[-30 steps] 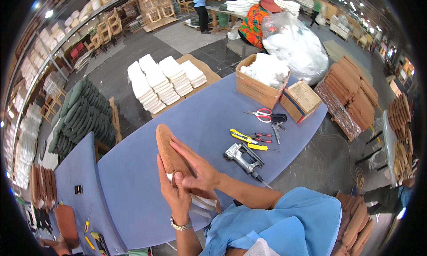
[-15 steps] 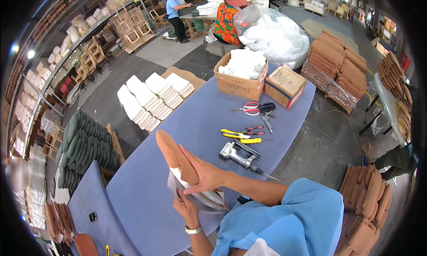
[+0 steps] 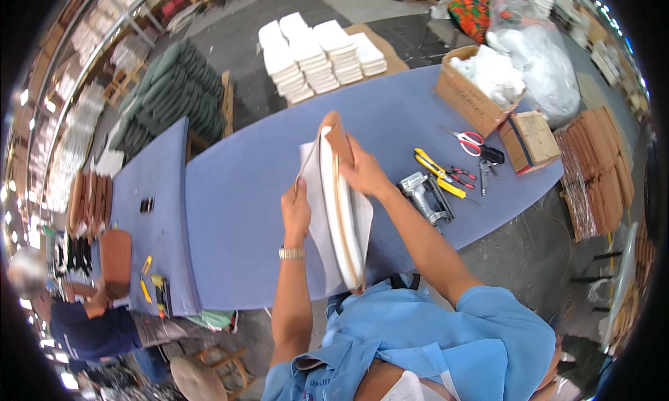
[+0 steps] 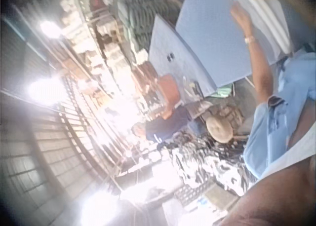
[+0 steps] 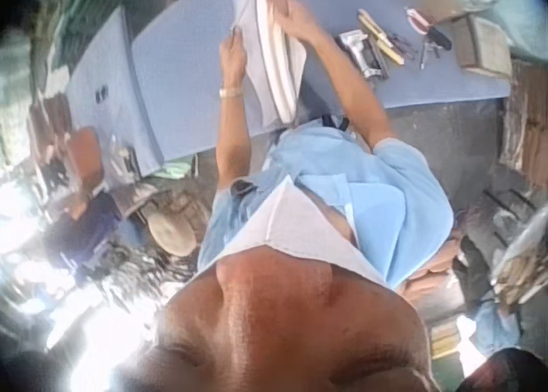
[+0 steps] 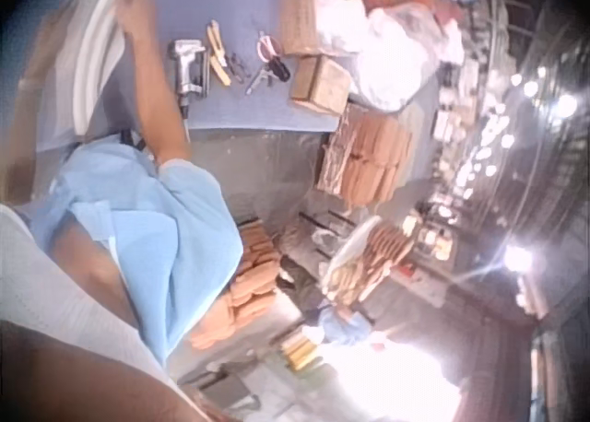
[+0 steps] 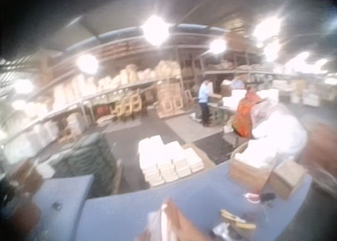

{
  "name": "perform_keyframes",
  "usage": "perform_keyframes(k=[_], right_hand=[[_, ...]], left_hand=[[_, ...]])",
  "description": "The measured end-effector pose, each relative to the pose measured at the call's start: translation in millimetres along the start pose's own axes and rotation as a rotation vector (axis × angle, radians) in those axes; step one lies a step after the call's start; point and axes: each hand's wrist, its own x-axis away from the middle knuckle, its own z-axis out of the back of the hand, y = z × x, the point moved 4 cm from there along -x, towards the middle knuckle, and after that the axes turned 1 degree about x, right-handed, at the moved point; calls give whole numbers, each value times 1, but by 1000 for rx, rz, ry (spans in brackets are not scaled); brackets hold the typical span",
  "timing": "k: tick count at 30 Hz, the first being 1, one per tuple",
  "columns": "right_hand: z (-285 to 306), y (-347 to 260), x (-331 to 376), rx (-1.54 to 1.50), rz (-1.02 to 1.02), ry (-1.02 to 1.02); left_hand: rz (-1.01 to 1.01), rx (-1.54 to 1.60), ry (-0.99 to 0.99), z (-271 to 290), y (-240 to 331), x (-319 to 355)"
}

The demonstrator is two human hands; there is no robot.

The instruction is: The person staples a fabric cover onto a foam cushion using a staple gun, then trims excess fabric with a utility knife. They repeat this process on multiple cushions, stacking finished units on a nearby pallet.

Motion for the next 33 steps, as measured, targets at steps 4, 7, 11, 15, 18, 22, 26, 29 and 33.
perform_keyframes(k=[4, 7, 11, 15, 18, 22, 26, 29, 33], right_hand=[[-39, 26, -44, 90, -157, 20], [-60, 40, -70, 117, -192, 21], [-94, 56, -99, 191, -243, -64], [-125, 53, -122, 175, -375, -205], [-141, 17, -128, 211, -248, -198], [-157, -3, -159, 259, -172, -244], [-169, -1, -178, 250, -149, -314], [-175, 8, -181, 149, -150, -309], [-175, 4, -184, 124, -113, -302]], left_hand=[[94, -141, -92, 9, -29, -45], [168, -84, -122, 18, -58, -71], [267, 20, -136, 41, -107, -102], [146, 145, -59, 57, -110, -138], [-71, 98, -26, 56, -69, -172], [-179, 2, -80, 58, -58, -200], [-267, -40, -42, 63, -72, -207], [-266, -93, -3, 66, -71, -210], [-236, -126, -1, 67, -64, -215]])
